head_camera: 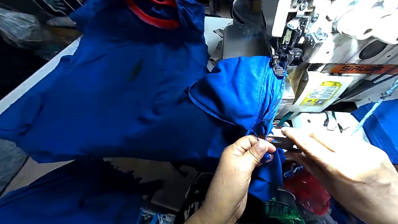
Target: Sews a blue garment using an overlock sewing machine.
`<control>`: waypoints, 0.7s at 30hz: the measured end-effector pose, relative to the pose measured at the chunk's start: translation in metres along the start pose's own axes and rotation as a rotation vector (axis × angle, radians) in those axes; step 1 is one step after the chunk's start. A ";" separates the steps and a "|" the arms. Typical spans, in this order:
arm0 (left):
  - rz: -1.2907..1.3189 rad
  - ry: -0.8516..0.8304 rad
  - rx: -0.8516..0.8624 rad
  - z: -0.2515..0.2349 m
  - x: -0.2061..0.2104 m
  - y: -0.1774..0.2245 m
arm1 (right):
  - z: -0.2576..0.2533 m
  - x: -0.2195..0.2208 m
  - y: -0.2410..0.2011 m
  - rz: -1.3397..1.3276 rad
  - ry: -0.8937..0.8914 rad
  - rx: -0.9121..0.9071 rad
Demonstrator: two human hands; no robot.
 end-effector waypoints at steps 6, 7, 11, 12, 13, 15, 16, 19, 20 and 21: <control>-0.026 -0.003 0.005 0.000 -0.001 -0.001 | -0.007 0.004 -0.004 0.000 -0.011 -0.044; -0.022 -0.003 0.006 0.000 -0.002 -0.001 | -0.009 0.004 -0.004 0.004 -0.012 -0.043; -0.041 -0.015 -0.013 0.002 -0.004 -0.004 | -0.012 0.003 -0.002 0.011 -0.003 -0.051; -0.040 -0.013 -0.019 0.002 -0.005 -0.004 | -0.013 0.004 -0.002 -0.003 0.006 -0.061; -0.045 -0.014 -0.017 0.003 -0.007 -0.004 | -0.013 0.005 -0.003 -0.011 0.009 -0.075; -0.065 -0.021 -0.004 0.003 -0.008 -0.004 | -0.016 0.008 -0.006 -0.035 0.010 -0.102; -0.080 -0.024 0.006 0.004 -0.009 -0.003 | -0.018 0.009 -0.009 -0.057 0.013 -0.116; -0.168 -0.035 0.033 0.005 -0.008 -0.001 | -0.024 0.012 -0.016 -0.092 0.007 -0.148; -0.205 -0.052 0.043 0.006 -0.008 -0.001 | -0.026 0.014 -0.017 -0.088 -0.009 -0.148; -0.230 -0.072 0.042 0.007 -0.007 -0.003 | -0.027 0.015 -0.016 -0.081 -0.025 -0.136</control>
Point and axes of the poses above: each hand's wrist, its own z-axis away from the middle knuckle, its own x-axis out of the palm, y = z × x, the point moved 8 cm from there along -z, towards the middle knuckle, and after that the axes turned 5 degrees about z, right-handed, at the moved point
